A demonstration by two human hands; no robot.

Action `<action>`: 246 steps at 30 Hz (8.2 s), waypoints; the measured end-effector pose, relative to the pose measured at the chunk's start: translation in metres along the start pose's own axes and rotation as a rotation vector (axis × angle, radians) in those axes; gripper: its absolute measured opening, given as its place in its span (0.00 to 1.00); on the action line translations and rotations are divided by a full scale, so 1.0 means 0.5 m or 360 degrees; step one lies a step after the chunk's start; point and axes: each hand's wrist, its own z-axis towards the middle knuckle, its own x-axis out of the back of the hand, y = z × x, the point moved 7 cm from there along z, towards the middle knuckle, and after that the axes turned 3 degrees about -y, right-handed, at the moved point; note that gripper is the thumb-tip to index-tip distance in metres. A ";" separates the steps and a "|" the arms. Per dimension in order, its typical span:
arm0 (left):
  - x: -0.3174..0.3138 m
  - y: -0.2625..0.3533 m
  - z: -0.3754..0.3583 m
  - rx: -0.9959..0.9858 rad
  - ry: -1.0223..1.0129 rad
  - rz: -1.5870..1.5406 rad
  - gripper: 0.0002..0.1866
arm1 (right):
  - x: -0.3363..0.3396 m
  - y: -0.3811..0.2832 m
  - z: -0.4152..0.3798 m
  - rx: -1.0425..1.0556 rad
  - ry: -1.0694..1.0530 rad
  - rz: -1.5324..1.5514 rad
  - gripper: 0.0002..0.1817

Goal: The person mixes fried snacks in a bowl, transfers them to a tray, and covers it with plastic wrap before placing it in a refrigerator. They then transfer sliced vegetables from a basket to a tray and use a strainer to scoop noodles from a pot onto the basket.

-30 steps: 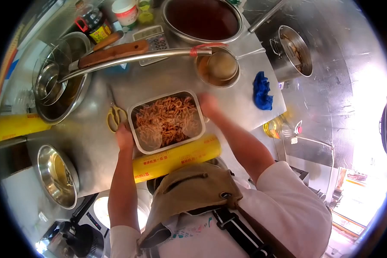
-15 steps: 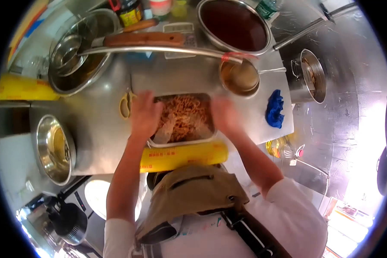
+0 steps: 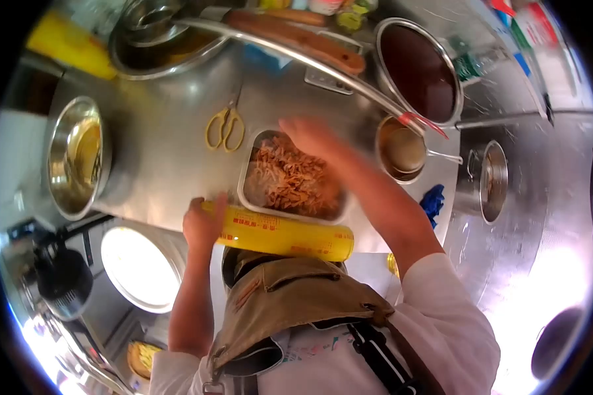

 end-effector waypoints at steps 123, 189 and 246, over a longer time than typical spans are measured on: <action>-0.553 -0.589 -1.090 0.1813 0.0348 -0.0173 0.30 | -0.142 -0.004 -0.418 0.0988 -0.0203 -0.0453 0.04; -0.452 -0.497 -1.223 0.1952 0.0829 -0.0136 0.21 | 0.073 0.302 -0.240 -0.0055 0.0025 0.0066 0.19; 1.347 -0.789 0.786 -0.0426 0.1198 0.0583 0.15 | -0.654 -0.727 -0.654 -0.0309 0.1351 0.2942 0.29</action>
